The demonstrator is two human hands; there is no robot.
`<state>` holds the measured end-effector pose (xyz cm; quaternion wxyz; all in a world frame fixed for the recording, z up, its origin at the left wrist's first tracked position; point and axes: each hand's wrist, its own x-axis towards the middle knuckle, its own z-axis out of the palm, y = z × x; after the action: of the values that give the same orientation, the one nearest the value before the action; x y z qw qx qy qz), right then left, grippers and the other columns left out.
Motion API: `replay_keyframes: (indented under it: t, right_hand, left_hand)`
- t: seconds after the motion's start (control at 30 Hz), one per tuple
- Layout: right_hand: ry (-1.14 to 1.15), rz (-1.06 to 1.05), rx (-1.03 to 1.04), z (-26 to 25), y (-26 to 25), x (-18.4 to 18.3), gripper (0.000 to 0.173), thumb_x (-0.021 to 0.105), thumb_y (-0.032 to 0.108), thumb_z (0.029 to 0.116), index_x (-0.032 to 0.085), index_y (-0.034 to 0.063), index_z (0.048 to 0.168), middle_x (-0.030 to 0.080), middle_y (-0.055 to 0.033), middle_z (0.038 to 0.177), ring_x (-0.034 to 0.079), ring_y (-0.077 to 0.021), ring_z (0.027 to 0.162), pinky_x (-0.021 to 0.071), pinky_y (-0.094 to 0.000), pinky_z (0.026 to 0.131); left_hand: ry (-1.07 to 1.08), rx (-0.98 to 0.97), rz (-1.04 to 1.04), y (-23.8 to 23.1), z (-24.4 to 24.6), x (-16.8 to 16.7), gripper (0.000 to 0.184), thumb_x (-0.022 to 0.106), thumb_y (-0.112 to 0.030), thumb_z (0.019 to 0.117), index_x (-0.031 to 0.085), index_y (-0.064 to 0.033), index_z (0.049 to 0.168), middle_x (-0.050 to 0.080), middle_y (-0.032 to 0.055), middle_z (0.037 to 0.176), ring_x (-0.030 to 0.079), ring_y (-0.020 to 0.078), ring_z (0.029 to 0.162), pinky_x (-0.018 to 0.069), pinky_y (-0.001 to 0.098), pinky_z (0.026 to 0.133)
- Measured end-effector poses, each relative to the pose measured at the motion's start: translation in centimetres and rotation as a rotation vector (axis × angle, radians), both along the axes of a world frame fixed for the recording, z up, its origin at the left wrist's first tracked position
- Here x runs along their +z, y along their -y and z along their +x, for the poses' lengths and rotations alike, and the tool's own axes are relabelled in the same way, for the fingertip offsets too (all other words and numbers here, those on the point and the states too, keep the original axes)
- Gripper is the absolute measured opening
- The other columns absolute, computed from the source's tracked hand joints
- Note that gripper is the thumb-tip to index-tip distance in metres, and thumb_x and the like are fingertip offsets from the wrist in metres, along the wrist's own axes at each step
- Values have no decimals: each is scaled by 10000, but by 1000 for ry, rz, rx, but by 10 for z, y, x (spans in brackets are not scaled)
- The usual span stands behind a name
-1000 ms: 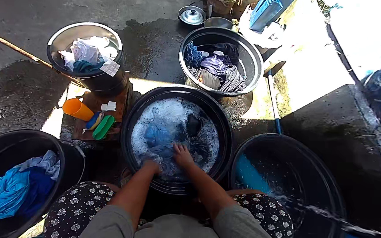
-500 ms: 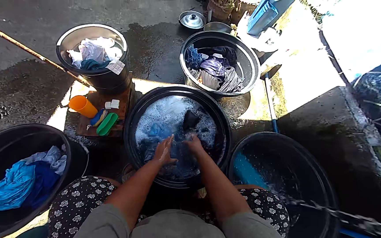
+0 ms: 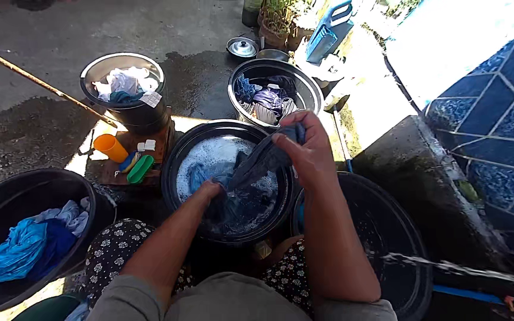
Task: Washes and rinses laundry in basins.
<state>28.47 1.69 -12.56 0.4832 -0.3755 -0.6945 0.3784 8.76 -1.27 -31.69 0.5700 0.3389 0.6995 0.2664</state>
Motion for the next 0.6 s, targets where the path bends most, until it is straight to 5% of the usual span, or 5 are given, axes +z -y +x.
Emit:
replay_keyframes:
  t: [0.1,0.27,0.33,0.43,0.6]
  right_hand:
    - [573,-201,45,9,-6,-70,477,795,73,860,595,-5,1286,636,-244,1255,646,-376,1109,525,-584,935]
    - [966,-554,87,-6,-14,-194,1102,913,515,717,365,131,1594,370,-356,1549,368,-536,1433,322,-693,1143]
    - [697,-500,37,-14,-2,-220,1043,886,478,756,404,24,1562,266,-326,1629,259,-459,1521,220,-589,1236]
    - [-157,-487,-167,-43,15,-218,576,719,-49,864,483,-124,1385,602,-234,1311,598,-193,1208,503,-321,1041]
    - [-341,-492,-266,-62,18,-148,561,733,-53,840,478,-10,1338,611,-171,1229,618,-195,1107,546,-398,936]
  left_hand:
    - [96,71,68,11,2,37,641,652,-19,970,356,-20,1539,557,246,1385,598,327,1195,516,473,984]
    - [465,33,360,32,11,67,613,563,140,889,389,-5,1458,576,140,1228,615,157,997,543,312,873]
    - [692,60,472,38,13,65,602,514,98,857,382,-46,1426,610,66,1149,638,118,968,555,306,876]
    - [968,127,621,41,11,58,527,580,-88,853,435,-155,1355,684,-4,1104,685,121,1001,568,328,917]
    - [663,609,610,26,-25,36,513,602,-443,1004,487,-98,1365,643,88,1199,656,183,1060,568,379,914]
